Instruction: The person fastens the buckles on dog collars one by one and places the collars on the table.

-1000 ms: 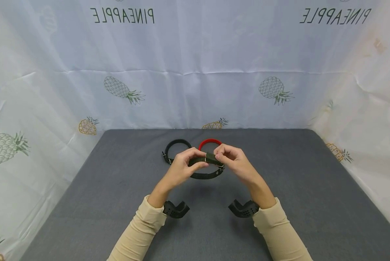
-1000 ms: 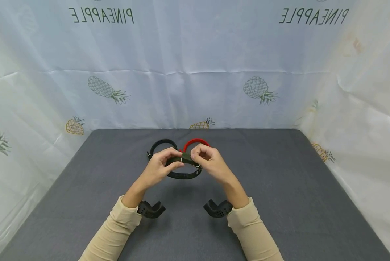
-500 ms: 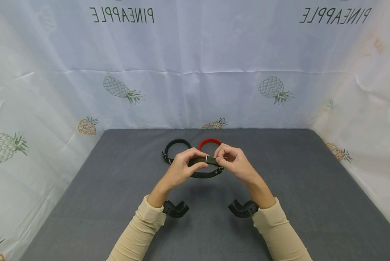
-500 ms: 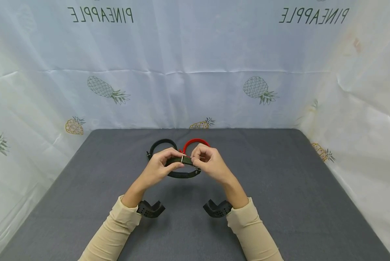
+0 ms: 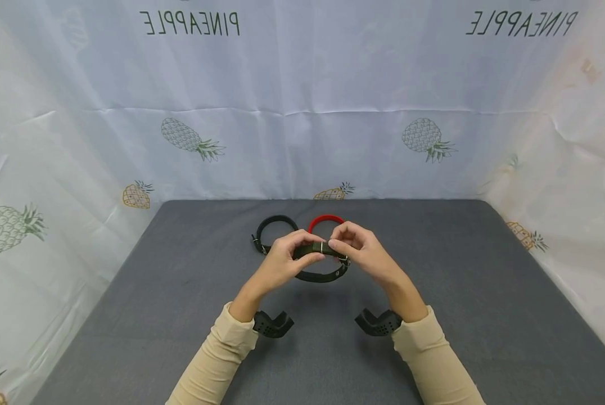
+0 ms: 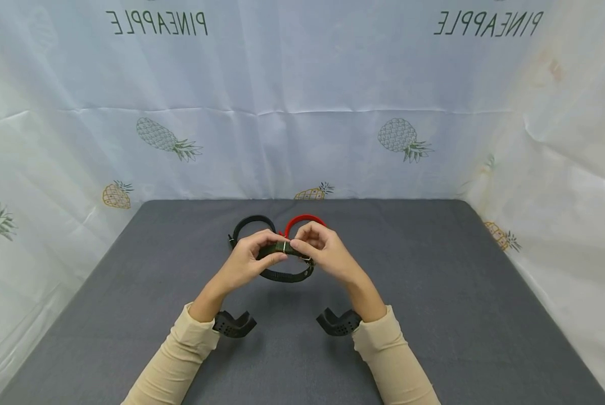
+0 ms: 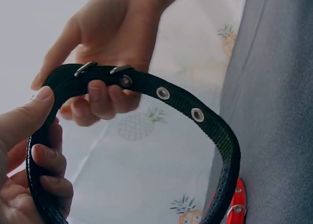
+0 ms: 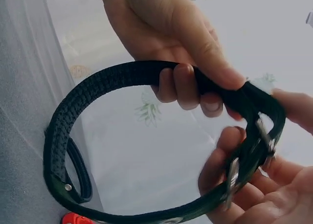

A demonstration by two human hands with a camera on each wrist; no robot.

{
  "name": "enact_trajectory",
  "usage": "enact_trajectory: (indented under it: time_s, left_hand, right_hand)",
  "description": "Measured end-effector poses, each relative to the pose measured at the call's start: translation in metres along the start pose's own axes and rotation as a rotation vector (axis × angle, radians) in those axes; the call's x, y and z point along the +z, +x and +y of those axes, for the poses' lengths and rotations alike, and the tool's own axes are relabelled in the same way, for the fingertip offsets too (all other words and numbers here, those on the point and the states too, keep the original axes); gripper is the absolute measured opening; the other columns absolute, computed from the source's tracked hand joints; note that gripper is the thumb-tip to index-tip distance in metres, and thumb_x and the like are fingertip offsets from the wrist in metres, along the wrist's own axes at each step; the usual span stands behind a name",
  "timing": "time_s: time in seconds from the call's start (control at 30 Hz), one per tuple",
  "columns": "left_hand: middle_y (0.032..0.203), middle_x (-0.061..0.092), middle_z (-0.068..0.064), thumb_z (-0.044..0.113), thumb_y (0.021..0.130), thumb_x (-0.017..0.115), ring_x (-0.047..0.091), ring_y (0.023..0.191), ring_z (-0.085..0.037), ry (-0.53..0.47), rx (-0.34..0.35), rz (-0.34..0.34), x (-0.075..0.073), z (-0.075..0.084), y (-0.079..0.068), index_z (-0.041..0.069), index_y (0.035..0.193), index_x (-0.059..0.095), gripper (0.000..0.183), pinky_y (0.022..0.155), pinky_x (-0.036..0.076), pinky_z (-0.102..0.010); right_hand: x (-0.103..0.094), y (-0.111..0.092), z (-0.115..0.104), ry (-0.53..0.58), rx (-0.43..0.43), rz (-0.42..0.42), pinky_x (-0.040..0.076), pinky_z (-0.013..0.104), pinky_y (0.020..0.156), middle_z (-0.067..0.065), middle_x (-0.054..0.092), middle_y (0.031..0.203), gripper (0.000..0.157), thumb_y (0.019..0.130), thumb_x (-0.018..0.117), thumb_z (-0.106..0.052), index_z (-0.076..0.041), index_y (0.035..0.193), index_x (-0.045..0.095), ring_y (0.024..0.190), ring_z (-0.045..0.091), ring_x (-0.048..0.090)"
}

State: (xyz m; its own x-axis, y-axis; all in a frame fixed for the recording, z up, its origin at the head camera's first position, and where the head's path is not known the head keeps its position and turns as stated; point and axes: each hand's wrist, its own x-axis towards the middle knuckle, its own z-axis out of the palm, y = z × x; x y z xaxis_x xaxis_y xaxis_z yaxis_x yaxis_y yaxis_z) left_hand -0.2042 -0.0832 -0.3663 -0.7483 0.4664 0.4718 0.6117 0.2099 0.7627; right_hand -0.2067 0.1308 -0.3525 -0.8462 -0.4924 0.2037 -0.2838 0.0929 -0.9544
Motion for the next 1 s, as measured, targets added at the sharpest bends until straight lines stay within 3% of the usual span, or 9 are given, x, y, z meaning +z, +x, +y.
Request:
enact_trajectory:
  time_s: [0.1,0.27,0.4,0.63,1.0]
  left_hand:
    - [0.102,0.066,-0.013,0.006,0.087,0.069,0.06,0.078,-0.004,-0.042,-0.02,0.012,-0.001,0.0,0.0,0.004,0.112,0.066,0.025,0.068,0.051,-0.018]
    - [0.104,0.066,-0.015,0.004,0.087,0.069,0.063,0.083,-0.004,-0.066,-0.024,0.028,-0.0034,0.0003,0.0002,0.003,0.112,0.065,0.025,0.073,0.053,-0.019]
    - [0.104,0.066,-0.016,0.004,0.087,0.068,0.063,0.082,-0.003,-0.081,-0.021,0.014,-0.0034,0.0005,0.0005,0.001,0.112,0.064,0.025,0.072,0.053,-0.019]
    - [0.104,0.066,-0.015,0.007,0.09,0.066,0.051,0.067,-0.004,-0.066,-0.042,-0.038,-0.0024,0.0003,0.0001,0.002,0.115,0.064,0.026,0.06,0.044,-0.017]
    - [0.107,0.065,-0.014,0.01,0.093,0.063,0.06,0.081,0.0,-0.086,-0.055,-0.03,-0.0046,0.0012,0.0004,0.004,0.117,0.064,0.025,0.074,0.053,-0.022]
  right_hand:
    - [-0.0024,0.0008,0.0008,0.024,0.049,-0.036,0.051,0.029,0.076,-0.006,0.061,0.084,0.021,0.102,0.047,-0.027,-0.009,0.105,0.058,0.077,0.011,0.06]
    - [-0.0051,0.0021,0.0033,0.058,0.073,-0.093,0.051,0.029,0.076,-0.005,0.064,0.083,0.042,0.104,0.041,-0.033,0.005,0.105,0.059,0.075,0.014,0.06]
    - [-0.0051,0.0027,0.0039,0.061,0.067,-0.104,0.051,0.027,0.07,-0.005,0.062,0.08,0.037,0.104,0.042,-0.03,0.002,0.098,0.06,0.067,0.013,0.057]
    - [-0.003,0.0028,0.005,-0.006,0.011,-0.088,0.049,0.026,0.059,-0.003,0.056,0.068,0.026,0.101,0.051,-0.022,-0.007,0.081,0.057,0.059,0.009,0.051]
    - [-0.0046,0.0034,0.007,0.037,0.06,-0.071,0.052,0.028,0.063,-0.005,0.059,0.071,0.028,0.102,0.048,-0.028,-0.011,0.085,0.061,0.061,0.009,0.055]
